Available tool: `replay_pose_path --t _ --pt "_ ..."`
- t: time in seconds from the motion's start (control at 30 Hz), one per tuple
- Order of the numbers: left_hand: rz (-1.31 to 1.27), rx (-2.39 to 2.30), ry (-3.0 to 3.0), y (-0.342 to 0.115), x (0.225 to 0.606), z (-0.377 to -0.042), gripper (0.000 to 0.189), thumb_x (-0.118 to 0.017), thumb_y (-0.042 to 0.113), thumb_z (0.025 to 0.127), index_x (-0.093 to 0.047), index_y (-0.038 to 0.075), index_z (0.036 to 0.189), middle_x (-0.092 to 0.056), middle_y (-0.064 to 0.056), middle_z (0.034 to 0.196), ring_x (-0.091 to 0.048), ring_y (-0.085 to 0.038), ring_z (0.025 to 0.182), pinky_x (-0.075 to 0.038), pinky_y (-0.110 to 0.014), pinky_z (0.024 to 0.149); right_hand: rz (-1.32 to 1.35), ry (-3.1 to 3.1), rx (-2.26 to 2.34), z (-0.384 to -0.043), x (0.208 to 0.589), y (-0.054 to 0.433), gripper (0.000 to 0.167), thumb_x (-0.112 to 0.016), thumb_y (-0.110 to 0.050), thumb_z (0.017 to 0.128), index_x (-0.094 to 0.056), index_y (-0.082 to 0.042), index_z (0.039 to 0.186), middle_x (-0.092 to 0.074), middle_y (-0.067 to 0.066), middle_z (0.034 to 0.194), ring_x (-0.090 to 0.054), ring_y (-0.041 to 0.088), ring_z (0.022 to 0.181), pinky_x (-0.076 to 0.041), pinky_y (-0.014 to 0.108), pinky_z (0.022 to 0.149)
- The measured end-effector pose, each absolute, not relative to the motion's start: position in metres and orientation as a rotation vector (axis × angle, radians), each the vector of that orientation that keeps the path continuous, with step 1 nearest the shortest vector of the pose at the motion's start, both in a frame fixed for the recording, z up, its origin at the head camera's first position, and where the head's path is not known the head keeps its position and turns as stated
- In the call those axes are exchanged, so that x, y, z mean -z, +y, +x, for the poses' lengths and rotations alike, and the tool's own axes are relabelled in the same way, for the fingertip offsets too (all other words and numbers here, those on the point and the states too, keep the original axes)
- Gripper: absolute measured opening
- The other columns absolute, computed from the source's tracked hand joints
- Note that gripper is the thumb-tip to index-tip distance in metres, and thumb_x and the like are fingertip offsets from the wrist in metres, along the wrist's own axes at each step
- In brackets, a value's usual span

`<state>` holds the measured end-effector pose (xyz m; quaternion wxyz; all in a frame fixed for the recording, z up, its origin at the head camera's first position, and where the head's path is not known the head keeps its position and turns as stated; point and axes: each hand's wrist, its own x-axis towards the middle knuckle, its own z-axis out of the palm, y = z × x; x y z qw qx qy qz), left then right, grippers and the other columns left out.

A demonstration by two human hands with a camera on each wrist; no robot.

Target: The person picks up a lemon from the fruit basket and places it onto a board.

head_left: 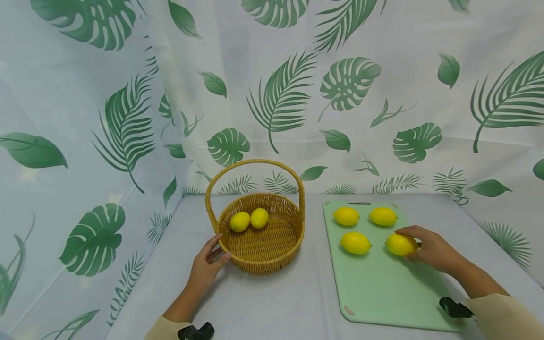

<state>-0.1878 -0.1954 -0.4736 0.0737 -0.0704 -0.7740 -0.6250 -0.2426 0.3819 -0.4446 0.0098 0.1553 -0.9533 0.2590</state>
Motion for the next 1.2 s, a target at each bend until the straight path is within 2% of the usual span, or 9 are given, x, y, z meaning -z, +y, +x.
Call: replay_pose_path --t 0.23,0.43,0.73,1.07,1.2 --pt "-0.234 1.871 -2.301 -0.198 0.482 -0.193 0.066 -0.072 0.015 0.09 -0.041 0.003 0.147 -0.034 -0.018 0.151 -0.047 -0.041 0.126 -0.052 -0.033 0.089 0.491 -2.978 -0.807 -0.244 0.447 0.386 0.063 -0.082 -0.003 0.071 -0.057 0.003 0.129 -0.053 0.025 0.127 -0.049 0.044 0.113 -0.045 0.064 0.088" --pt "-0.215 1.85 -2.296 -0.201 0.502 -0.203 0.064 -0.073 0.018 0.09 -0.043 0.01 0.146 -0.036 -0.011 0.151 -0.048 -0.036 0.126 -0.052 -0.033 0.09 0.496 -2.982 -0.812 -0.247 0.449 0.389 0.064 -0.082 -0.005 0.072 -0.056 0.003 0.13 -0.053 0.025 0.128 -0.048 0.045 0.114 -0.044 0.064 0.089" --pt "-0.229 1.844 -2.288 -0.202 0.505 -0.203 0.063 -0.072 0.021 0.09 -0.044 0.012 0.146 -0.037 -0.009 0.15 -0.049 -0.035 0.126 -0.052 -0.033 0.089 0.488 -2.992 -0.804 -0.246 0.448 0.389 0.066 -0.082 -0.007 0.072 -0.055 0.003 0.131 -0.053 0.025 0.129 -0.048 0.045 0.115 -0.045 0.063 0.089" --pt "-0.222 1.837 -2.299 -0.202 0.504 -0.202 0.063 -0.072 0.019 0.09 -0.044 0.013 0.146 -0.037 -0.01 0.151 -0.048 -0.036 0.126 -0.052 -0.033 0.09 0.479 -2.998 -0.82 -0.245 0.445 0.388 0.064 -0.083 -0.008 0.073 -0.057 0.003 0.13 -0.052 0.024 0.129 -0.048 0.043 0.115 -0.046 0.06 0.089" --pt "-0.222 1.85 -2.311 -0.201 0.497 -0.199 0.064 -0.072 0.017 0.091 -0.042 0.008 0.147 -0.035 -0.014 0.151 -0.047 -0.039 0.127 -0.052 -0.034 0.09 0.509 -2.984 -0.832 -0.245 0.441 0.389 0.065 -0.084 -0.01 0.073 -0.056 0.005 0.129 -0.05 0.026 0.13 -0.049 0.045 0.114 -0.048 0.058 0.088"
